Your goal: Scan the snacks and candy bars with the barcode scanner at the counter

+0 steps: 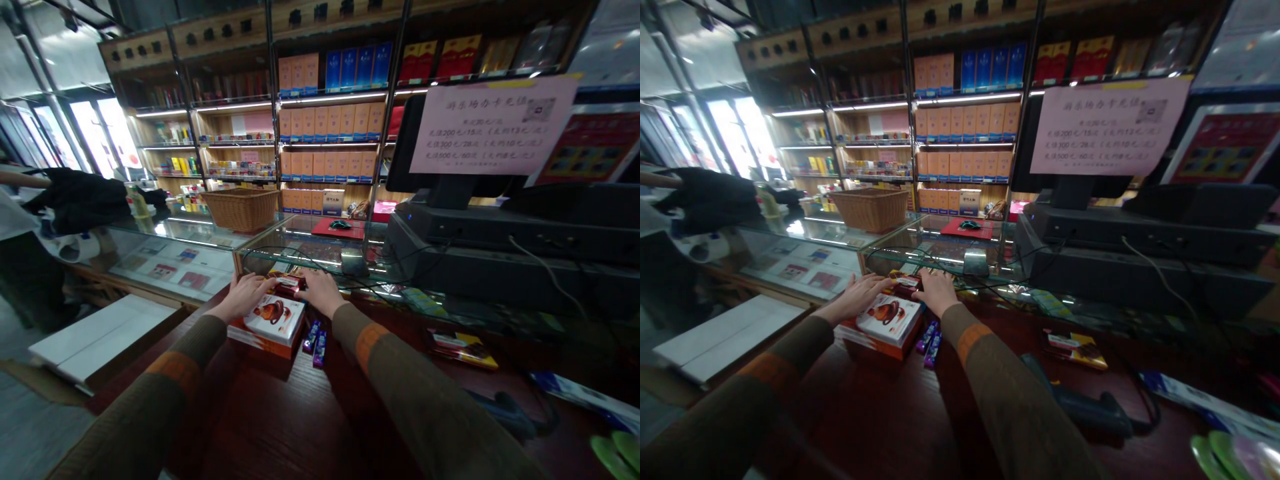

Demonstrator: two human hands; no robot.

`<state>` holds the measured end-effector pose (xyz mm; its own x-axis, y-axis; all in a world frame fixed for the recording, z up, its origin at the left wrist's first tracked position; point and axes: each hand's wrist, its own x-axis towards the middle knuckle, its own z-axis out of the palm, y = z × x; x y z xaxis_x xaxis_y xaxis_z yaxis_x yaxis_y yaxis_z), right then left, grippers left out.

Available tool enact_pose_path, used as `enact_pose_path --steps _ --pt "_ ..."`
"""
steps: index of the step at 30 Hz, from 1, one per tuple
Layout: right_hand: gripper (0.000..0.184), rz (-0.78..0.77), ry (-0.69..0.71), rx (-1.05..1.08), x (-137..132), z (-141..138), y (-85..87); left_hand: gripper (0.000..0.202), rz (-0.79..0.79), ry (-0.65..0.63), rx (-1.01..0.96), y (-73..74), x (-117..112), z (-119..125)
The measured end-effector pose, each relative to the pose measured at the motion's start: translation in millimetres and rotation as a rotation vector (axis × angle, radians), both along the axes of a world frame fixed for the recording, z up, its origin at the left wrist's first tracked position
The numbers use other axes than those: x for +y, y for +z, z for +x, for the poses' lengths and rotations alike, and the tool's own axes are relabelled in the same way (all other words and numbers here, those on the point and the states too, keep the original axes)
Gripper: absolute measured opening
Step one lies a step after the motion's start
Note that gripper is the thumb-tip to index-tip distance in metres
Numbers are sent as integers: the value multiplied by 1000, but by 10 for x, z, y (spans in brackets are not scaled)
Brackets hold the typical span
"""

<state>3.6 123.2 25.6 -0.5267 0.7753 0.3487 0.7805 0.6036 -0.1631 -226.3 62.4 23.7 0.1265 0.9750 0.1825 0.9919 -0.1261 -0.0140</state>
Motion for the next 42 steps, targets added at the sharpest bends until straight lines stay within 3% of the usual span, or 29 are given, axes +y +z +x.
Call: enact_pose_path --steps 8,22,32,42 --pt "55 -31 15 -39 -35 -25 -6 49 -88 52 -2 110 -59 43" --pt "59 -24 19 -65 12 -39 -59 53 -107 63 -58 44 -23 16" --pt "66 -24 5 -43 -39 3 35 49 -54 40 -68 21 -7 -7" --pt "56 -1 -2 -63 -121 204 126 48 -4 -3 19 93 -82 153"
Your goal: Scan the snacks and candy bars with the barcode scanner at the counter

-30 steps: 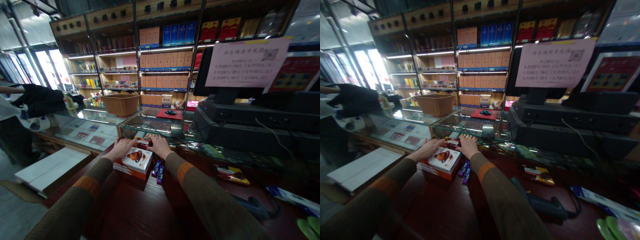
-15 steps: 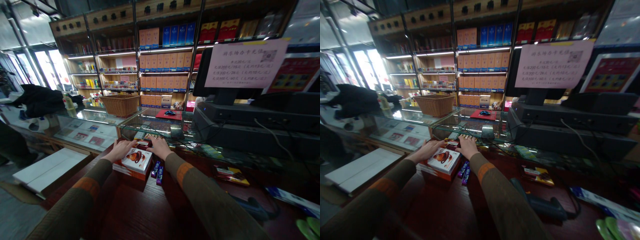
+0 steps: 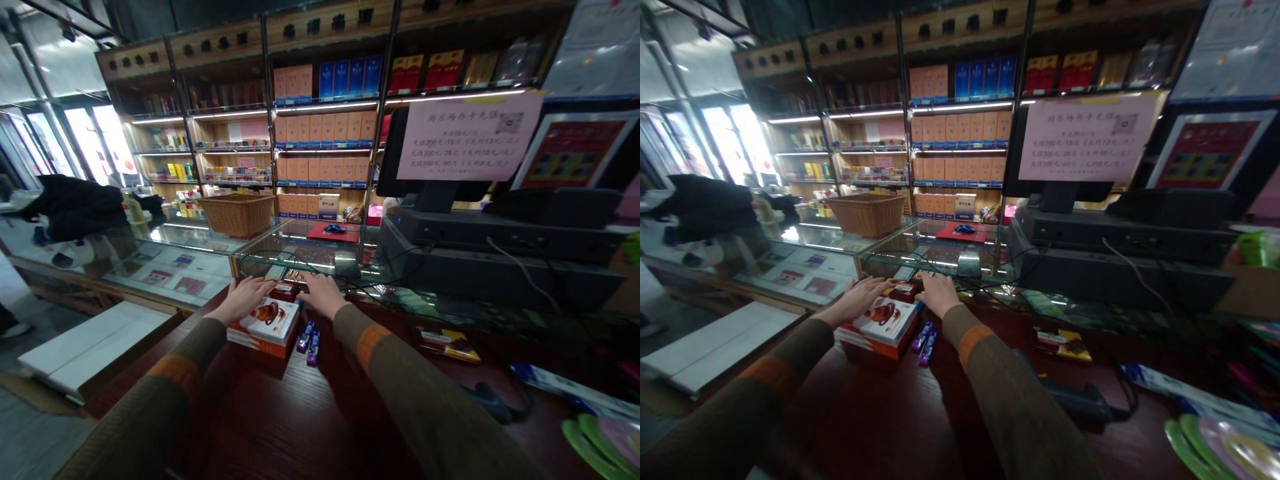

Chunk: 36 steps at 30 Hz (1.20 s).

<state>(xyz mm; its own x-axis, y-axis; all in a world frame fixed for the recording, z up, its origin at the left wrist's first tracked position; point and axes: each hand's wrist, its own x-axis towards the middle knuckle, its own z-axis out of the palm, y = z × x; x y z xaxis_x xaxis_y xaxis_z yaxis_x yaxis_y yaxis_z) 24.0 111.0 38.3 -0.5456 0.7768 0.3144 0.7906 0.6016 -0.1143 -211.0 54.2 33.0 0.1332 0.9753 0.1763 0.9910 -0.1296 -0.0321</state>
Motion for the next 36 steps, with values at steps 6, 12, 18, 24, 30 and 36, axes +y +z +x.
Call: enact_pose_path --steps 6,12,18,24,30,36 --pt "49 7 -36 -53 -124 229 102 46 61 -112 4 64 -52 275" --pt "43 11 -70 -78 -267 560 206 41 46 -122 -61 193 -141 643" --pt "43 14 -102 -83 -415 966 255 44 49 -168 -135 250 -169 1053" --pt "45 18 -159 -62 -579 1429 233 47 44 -243 -176 231 -156 1487" --pt "44 18 -195 -17 -719 1929 152 46 61 -317 -199 112 -113 1866" --pt "46 1 -249 66 -873 2442 29 46 66 -366 -249 33 -138 2215"
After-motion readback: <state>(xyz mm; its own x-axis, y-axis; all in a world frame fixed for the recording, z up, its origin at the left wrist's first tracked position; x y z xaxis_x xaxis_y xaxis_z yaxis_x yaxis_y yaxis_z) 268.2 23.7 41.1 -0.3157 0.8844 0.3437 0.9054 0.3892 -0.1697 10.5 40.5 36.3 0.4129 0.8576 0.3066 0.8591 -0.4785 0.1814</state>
